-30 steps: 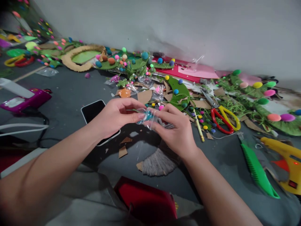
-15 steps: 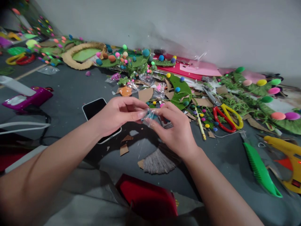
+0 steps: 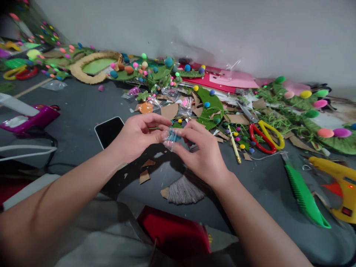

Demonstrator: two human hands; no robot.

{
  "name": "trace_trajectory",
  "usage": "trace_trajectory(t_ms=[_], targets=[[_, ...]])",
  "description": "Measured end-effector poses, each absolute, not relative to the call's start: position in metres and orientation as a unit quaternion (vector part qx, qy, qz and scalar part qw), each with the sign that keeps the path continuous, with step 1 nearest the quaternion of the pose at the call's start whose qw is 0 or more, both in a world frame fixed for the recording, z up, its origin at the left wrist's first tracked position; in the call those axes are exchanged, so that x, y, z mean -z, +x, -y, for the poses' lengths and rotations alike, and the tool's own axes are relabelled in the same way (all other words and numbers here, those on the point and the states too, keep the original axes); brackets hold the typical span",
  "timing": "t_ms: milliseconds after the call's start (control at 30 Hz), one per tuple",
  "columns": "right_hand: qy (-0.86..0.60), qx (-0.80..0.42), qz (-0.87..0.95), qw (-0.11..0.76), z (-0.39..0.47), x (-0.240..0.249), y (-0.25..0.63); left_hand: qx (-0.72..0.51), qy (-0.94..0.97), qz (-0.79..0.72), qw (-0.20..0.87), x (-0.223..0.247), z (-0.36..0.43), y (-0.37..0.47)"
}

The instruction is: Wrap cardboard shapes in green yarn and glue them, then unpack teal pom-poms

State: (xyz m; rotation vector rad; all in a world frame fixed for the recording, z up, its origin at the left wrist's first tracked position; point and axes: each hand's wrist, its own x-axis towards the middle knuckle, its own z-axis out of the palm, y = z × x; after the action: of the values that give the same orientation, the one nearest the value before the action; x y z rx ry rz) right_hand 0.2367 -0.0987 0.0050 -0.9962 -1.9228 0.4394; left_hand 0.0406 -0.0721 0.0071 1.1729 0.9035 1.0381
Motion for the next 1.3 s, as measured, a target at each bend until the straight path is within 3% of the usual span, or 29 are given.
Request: trace_trajectory(t_ms=[267, 533, 700, 933, 1300], targets=[[-0.402, -0.22, 0.764, 0.455, 0.1, -0.003, 0.233, -0.433, 0.547, -0.392, 0.599, -0.007, 0.072, 0.041], [-0.412, -0.173, 0.775, 0.447, 0.1, -0.006, 0.234, -0.406, 0.566, -0.397, 0.598, -0.011, 0.07, 0.036], [-0.457, -0.127, 0.715, 0.514, 0.092, -0.008, 0.242, -0.459, 0.557, -0.407, 0.559, -0.013, 0.067, 0.028], [-0.418, -0.196, 0.718, 0.521, 0.091, -0.008, 0.244, -0.38, 0.605, -0.386, 0.584, -0.02, 0.071, 0.03], [-0.392, -0.274, 0.723, 0.498, 0.091, -0.006, 0.247, -0.397, 0.642, -0.373, 0.54, -0.024, 0.071, 0.026]])
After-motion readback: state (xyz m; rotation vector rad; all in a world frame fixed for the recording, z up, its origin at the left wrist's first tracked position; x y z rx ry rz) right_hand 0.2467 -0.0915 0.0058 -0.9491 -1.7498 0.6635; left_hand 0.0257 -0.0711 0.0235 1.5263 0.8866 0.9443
